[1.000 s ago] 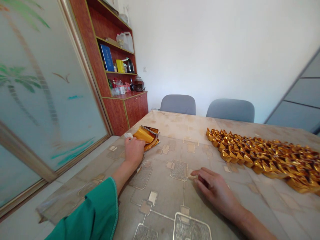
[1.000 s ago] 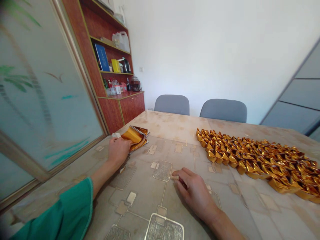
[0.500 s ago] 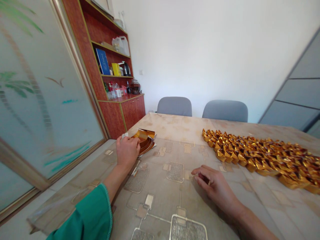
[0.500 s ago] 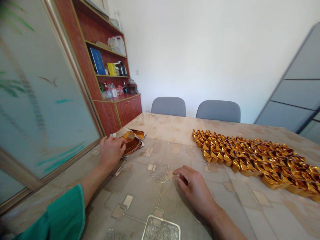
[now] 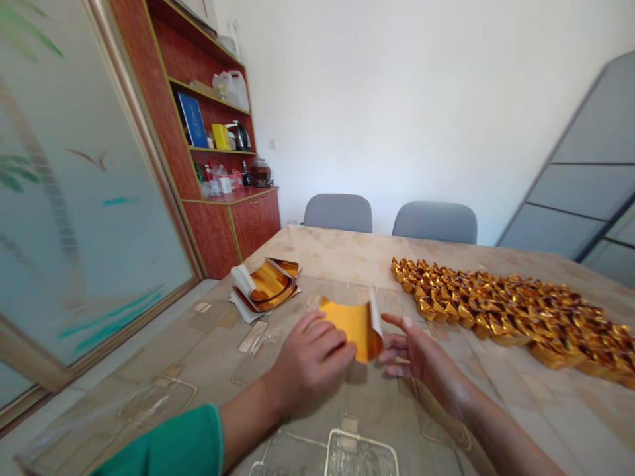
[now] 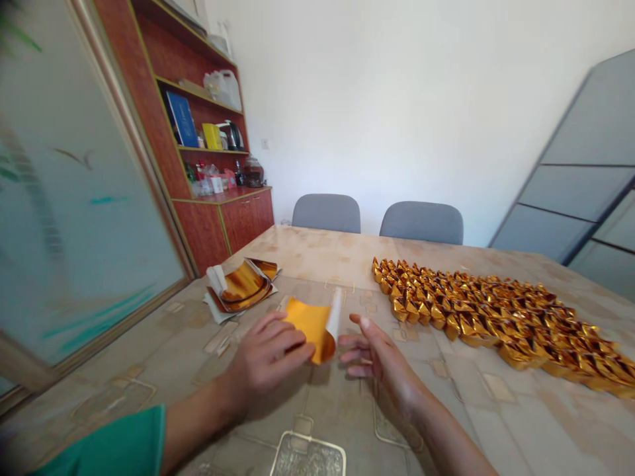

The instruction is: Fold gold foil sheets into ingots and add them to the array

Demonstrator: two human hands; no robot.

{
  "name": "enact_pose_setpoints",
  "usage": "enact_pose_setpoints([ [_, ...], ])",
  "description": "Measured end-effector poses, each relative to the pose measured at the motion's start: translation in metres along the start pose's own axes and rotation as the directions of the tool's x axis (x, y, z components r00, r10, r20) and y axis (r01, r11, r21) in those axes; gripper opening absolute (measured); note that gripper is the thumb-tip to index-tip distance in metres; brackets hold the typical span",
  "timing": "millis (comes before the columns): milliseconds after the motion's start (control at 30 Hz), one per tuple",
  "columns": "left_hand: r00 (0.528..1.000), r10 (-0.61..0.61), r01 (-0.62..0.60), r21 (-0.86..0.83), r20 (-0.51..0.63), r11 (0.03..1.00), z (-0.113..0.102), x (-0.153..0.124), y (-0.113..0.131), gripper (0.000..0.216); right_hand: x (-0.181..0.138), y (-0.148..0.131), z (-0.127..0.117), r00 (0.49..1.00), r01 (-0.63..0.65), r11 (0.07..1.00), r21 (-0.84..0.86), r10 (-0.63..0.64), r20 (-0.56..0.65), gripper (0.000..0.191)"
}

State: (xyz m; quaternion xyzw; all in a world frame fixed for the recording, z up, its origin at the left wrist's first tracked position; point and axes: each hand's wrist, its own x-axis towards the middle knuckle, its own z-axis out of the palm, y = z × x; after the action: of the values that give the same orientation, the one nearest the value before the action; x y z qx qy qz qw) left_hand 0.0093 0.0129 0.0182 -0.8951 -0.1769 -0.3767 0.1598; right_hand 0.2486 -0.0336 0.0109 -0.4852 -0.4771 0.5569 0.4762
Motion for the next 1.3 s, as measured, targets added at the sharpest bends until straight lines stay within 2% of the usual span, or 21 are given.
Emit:
enact_pose_setpoints([
  [100, 0.992, 0.117, -0.112, -0.1, 0.042, 0.989, 0.009, 0.0, 0.027, 0.016, -0.003, -0.006, -0.001, 1.0, 0.0, 1.0, 0.012, 0.001, -0.003, 0.052],
  [200, 0.989, 0.131, -0.122, -0.124, 0.07, 0.985, 0.015, -0.003, 0.029, 0.019, -0.001, -0.006, 0.001, 0.998, 0.059, 0.994, -0.093, -0.062, -0.033, 0.046],
  [267, 0.992, 0.088, -0.076, -0.127, 0.088, 0.989, 0.017, -0.004, 0.024, 0.018, 0.003, -0.002, 0.001, 0.993, 0.115, 0.98, -0.164, -0.118, -0.01, 0.042],
  [367, 0.996, -0.016, 0.034, -0.199, 0.093, 0.979, 0.019, -0.004, 0.017, 0.015, 0.008, 0.003, 0.001, 0.964, 0.224, 0.931, -0.289, -0.256, -0.075, 0.028],
  [467, 0.973, -0.195, 0.225, -0.345, 0.12, 0.911, 0.021, -0.003, 0.012, 0.019, 0.006, 0.002, -0.001, 0.912, 0.319, 0.858, -0.403, -0.394, -0.117, 0.015],
  [533, 0.92, -0.356, 0.39, -0.429, 0.162, 0.814, 0.023, -0.004, 0.009, 0.018, 0.001, -0.002, -0.003, 0.84, 0.449, 0.723, -0.524, -0.541, -0.027, 0.013],
  [600, 0.858, -0.465, 0.508, -0.481, 0.217, 0.714, 0.026, -0.006, 0.006, 0.015, -0.006, -0.005, -0.005, 0.736, 0.59, 0.499, -0.635, -0.656, 0.168, 0.015],
  [667, 0.786, -0.551, 0.617, -0.423, 0.281, 0.664, 0.027, -0.009, 0.004, 0.013, -0.013, -0.004, -0.008, 0.658, 0.68, 0.293, -0.672, -0.648, 0.383, 0.021],
  [733, 0.705, -0.63, 0.709, -0.272, 0.326, 0.651, 0.026, -0.011, 0.004, 0.016, -0.018, 0.003, -0.013, 0.625, 0.721, 0.156, -0.675, -0.566, 0.537, 0.026],
  [767, 0.685, -0.651, 0.724, -0.201, 0.328, 0.66, 0.025, -0.012, 0.005, 0.022, -0.02, 0.007, -0.016, 0.62, 0.732, 0.113, -0.671, -0.519, 0.589, 0.026],
  [800, 0.696, -0.64, 0.708, -0.163, 0.326, 0.687, 0.023, -0.013, 0.006, 0.033, -0.021, 0.011, -0.018, 0.621, 0.74, 0.085, -0.668, -0.47, 0.628, 0.025],
  [867, 0.799, -0.505, 0.578, -0.182, 0.327, 0.796, 0.019, -0.014, 0.01, 0.054, -0.022, 0.019, -0.021, 0.629, 0.744, 0.051, -0.667, -0.391, 0.672, 0.019],
  [900, 0.853, -0.405, 0.483, -0.204, 0.329, 0.852, 0.016, -0.015, 0.013, 0.053, -0.022, 0.022, -0.022, 0.633, 0.743, 0.04, -0.668, -0.366, 0.682, 0.016],
  [967, 0.917, -0.199, 0.283, -0.216, 0.345, 0.934, 0.013, -0.016, 0.018, 0.034, -0.023, 0.023, -0.021, 0.645, 0.734, 0.029, -0.679, -0.345, 0.682, 0.014],
  [1033, 0.923, -0.072, 0.175, -0.244, 0.379, 0.954, 0.011, -0.017, 0.022, 0.02, -0.025, 0.018, -0.02, 0.669, 0.715, 0.037, -0.699, -0.33, 0.666, 0.014],
  [1067, 0.918, -0.041, 0.16, -0.275, 0.395, 0.948, 0.011, -0.018, 0.023, 0.016, -0.026, 0.014, -0.019, 0.68, 0.707, 0.047, -0.706, -0.323, 0.659, 0.013],
  [1133, 0.906, -0.015, 0.174, -0.341, 0.423, 0.924, 0.012, -0.021, 0.024, 0.016, -0.03, 0.005, -0.02, 0.713, 0.683, 0.083, -0.725, -0.291, 0.638, 0.015],
  [1300, 0.897, -0.009, 0.191, -0.37, 0.441, 0.909, 0.009, -0.028, 0.026, 0.013, -0.038, -0.01, -0.027, 0.789, 0.614, 0.255, -0.747, -0.172, 0.589, 0.042],
])
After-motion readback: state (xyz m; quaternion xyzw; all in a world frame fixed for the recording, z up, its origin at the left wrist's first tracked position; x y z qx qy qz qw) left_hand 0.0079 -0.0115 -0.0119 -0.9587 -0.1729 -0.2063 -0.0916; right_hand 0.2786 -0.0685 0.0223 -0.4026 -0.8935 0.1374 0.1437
